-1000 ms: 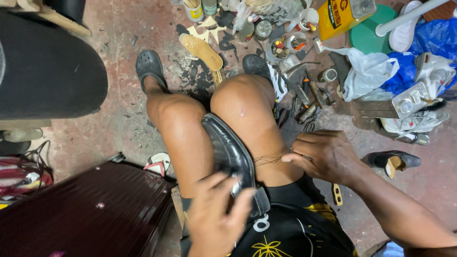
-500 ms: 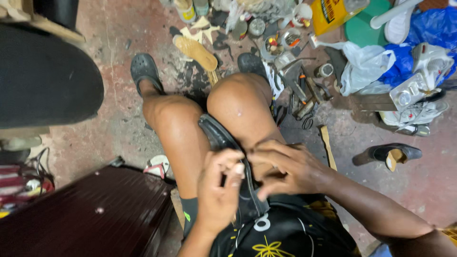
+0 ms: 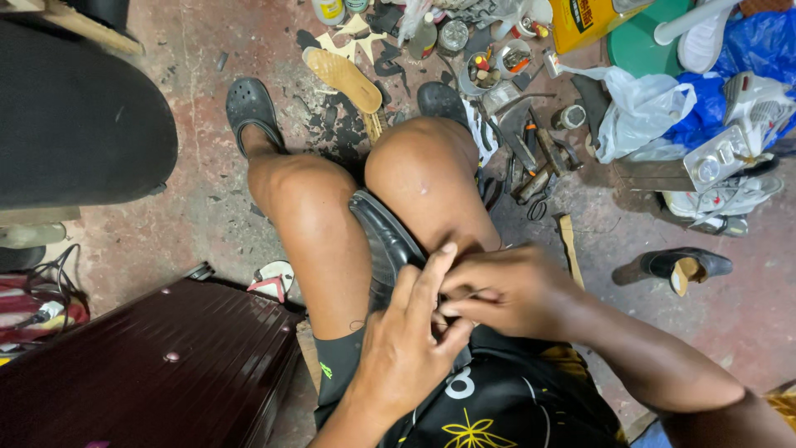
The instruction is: The person is sewing a black shoe using a needle and thread. They repeatedly pass the needle through the shoe's sole and upper, pulling the thread to secure the stitching.
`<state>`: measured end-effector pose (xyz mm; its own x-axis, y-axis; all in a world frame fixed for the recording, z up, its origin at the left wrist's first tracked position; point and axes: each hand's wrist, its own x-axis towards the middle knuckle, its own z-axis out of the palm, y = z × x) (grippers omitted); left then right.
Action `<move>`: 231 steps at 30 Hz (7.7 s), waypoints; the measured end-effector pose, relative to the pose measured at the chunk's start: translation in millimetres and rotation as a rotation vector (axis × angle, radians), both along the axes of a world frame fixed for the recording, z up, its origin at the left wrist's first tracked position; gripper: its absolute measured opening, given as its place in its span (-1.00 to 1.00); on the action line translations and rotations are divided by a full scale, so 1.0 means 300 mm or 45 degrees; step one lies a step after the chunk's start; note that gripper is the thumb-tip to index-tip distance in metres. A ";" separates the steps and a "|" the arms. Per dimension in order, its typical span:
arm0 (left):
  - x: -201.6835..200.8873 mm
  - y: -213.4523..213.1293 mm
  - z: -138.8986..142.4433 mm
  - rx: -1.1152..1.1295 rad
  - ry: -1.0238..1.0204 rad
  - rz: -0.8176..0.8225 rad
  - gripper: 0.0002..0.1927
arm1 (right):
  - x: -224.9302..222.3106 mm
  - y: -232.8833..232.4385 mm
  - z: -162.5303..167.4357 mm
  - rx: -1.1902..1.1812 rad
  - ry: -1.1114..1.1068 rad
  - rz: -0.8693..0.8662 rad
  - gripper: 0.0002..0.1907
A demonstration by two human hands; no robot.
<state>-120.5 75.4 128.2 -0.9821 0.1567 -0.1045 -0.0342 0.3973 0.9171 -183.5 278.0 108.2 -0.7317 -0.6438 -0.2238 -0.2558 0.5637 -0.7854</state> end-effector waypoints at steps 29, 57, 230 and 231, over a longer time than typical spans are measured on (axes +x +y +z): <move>-0.008 0.022 0.014 0.022 -0.045 0.092 -0.06 | 0.117 0.250 -0.226 0.471 0.091 -0.036 -0.56; 0.440 -0.144 -0.287 0.679 -0.145 0.961 -0.75 | 0.158 -0.146 -0.109 -0.308 -0.399 -0.488 -0.21; 0.363 -0.091 -0.415 1.105 -0.713 0.496 -0.73 | 0.018 -0.118 -0.018 -0.023 0.109 0.124 -0.63; 0.352 -0.072 -0.406 0.988 -0.724 0.520 -0.79 | 0.004 -0.103 -0.029 -0.048 0.099 0.122 -0.64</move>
